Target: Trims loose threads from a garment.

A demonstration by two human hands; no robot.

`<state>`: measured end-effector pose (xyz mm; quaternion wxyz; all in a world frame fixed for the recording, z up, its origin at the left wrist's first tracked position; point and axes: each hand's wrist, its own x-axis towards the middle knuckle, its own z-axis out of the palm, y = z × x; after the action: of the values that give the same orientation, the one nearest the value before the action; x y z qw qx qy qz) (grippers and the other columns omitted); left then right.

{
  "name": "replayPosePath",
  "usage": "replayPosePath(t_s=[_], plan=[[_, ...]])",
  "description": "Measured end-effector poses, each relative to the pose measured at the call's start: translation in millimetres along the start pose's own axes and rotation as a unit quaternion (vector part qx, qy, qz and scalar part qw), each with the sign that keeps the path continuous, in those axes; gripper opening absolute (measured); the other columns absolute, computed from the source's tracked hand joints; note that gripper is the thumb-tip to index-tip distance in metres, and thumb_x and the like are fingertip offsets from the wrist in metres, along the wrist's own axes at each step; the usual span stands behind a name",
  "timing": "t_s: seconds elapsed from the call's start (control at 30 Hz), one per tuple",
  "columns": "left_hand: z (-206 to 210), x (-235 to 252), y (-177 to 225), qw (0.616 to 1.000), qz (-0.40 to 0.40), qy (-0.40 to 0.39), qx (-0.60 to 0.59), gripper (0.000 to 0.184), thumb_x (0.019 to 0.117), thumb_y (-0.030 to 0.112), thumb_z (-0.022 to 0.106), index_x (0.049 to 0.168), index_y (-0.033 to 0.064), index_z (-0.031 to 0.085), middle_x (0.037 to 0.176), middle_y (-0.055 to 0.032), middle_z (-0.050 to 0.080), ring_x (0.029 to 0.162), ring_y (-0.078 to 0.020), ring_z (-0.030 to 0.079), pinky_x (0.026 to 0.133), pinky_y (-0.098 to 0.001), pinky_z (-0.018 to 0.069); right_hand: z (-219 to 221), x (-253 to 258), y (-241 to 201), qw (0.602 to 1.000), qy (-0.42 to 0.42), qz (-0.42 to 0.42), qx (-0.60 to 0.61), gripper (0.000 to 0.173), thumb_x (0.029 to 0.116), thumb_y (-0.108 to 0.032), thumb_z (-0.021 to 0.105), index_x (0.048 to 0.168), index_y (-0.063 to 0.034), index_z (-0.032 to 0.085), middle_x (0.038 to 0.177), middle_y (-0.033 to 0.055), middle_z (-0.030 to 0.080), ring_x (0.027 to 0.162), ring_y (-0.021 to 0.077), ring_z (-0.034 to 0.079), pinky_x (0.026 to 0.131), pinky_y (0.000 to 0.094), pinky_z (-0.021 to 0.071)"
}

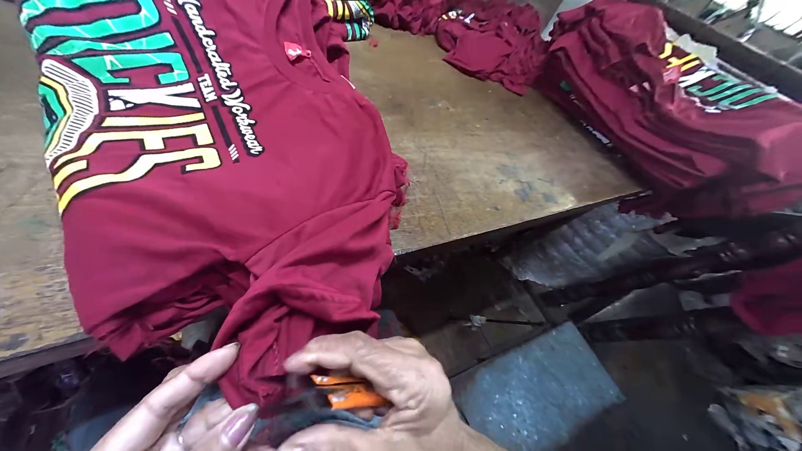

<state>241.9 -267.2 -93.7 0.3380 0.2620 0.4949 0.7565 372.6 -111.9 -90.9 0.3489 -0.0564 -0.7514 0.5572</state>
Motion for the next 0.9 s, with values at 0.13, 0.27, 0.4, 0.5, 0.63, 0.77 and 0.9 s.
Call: replayPosePath(t_s=[0.13, 0.27, 0.4, 0.5, 0.63, 0.77, 0.9], plan=[[-4.1, -3.5, -2.1, 0.999, 0.026, -0.016, 0.015, 0.032, 0.0937, -0.004, 0.065, 0.126, -0.0045, 0.063, 0.117, -0.0102, 0.071, 0.091, -0.0208, 0.072, 0.077, -0.0379, 0.063, 8.5, 9.0, 3.2, 0.982, 0.015, -0.12, -0.144, 0.011, 0.087, -0.002, 0.073, 0.095, 0.005, 0.076, 0.08, 0.0092, 0.073, 0.073, 0.0113, 0.068, 0.066, 0.0248, 0.058], [-7.6, -4.7, -7.5, 0.999, 0.04, -0.004, 0.036, 0.022, 0.0967, 0.003, 0.064, 0.116, -0.0021, 0.071, 0.114, -0.0078, 0.071, 0.097, -0.0162, 0.07, 0.084, -0.0325, 0.061, 7.7, 3.9, -2.6, 0.953, 0.0, -0.171, -0.249, 0.013, 0.0958, -0.01, 0.067, 0.091, 0.0, 0.073, 0.07, 0.0076, 0.066, 0.064, 0.0152, 0.063, 0.059, 0.0276, 0.052], [-1.7, 0.0, -10.9, 0.999, 0.046, 0.012, 0.023, 0.019, 0.0941, 0.004, 0.069, 0.112, -0.0016, 0.072, 0.108, -0.009, 0.075, 0.09, -0.0152, 0.074, 0.081, -0.0318, 0.0639, 3.5, -6.9, -8.8, 0.945, -0.018, -0.167, -0.281, 0.017, 0.0975, -0.01, 0.056, 0.094, -0.0007, 0.07, 0.069, 0.0097, 0.064, 0.061, 0.02, 0.063, 0.056, 0.0319, 0.0507], [21.0, 7.8, -4.6, 0.999, 0.012, 0.034, -0.006, 0.022, 0.0842, -0.005, 0.073, 0.106, -0.0029, 0.071, 0.098, -0.0085, 0.077, 0.081, -0.0129, 0.074, 0.073, -0.0265, 0.0632, 4.3, -11.7, -11.3, 0.941, -0.021, -0.167, -0.293, 0.018, 0.0991, -0.012, 0.057, 0.091, -0.0011, 0.068, 0.067, 0.0091, 0.061, 0.059, 0.02, 0.06, 0.054, 0.0322, 0.0491], [23.0, 9.4, -3.9, 0.999, -0.024, 0.033, -0.026, 0.039, 0.0781, -0.009, 0.076, 0.115, -0.0079, 0.063, 0.104, -0.016, 0.075, 0.089, -0.0218, 0.075, 0.077, -0.033, 0.0646, 2.0, -12.7, -12.4, 0.938, -0.039, -0.176, -0.294, 0.015, 0.0979, -0.01, 0.058, 0.091, -0.0009, 0.069, 0.066, 0.0085, 0.06, 0.058, 0.0193, 0.06, 0.053, 0.0316, 0.0487], [16.2, 7.5, -5.4, 0.999, -0.05, 0.003, -0.015, 0.054, 0.0791, -0.014, 0.075, 0.129, -0.0096, 0.056, 0.116, -0.0171, 0.071, 0.097, -0.0258, 0.074, 0.082, -0.0393, 0.0646, 1.5, -18.8, -3.6, 0.943, -0.049, -0.183, -0.273, 0.016, 0.0986, -0.008, 0.058, 0.091, -0.0002, 0.069, 0.066, 0.0081, 0.058, 0.058, 0.018, 0.057, 0.053, 0.0292, 0.0475], [14.7, 7.3, -6.3, 0.999, -0.043, -0.001, -0.019, 0.059, 0.077, -0.012, 0.076, 0.131, -0.0094, 0.054, 0.121, -0.0155, 0.069, 0.099, -0.0259, 0.073, 0.081, -0.0394, 0.0654, -6.0, -24.7, -6.0, 0.956, -0.06, -0.124, -0.26, 0.029, 0.1014, -0.028, 0.061, 0.099, -0.0005, 0.07, 0.074, 0.01, 0.064, 0.067, 0.0199, 0.063, 0.06, 0.0315, 0.0519]])
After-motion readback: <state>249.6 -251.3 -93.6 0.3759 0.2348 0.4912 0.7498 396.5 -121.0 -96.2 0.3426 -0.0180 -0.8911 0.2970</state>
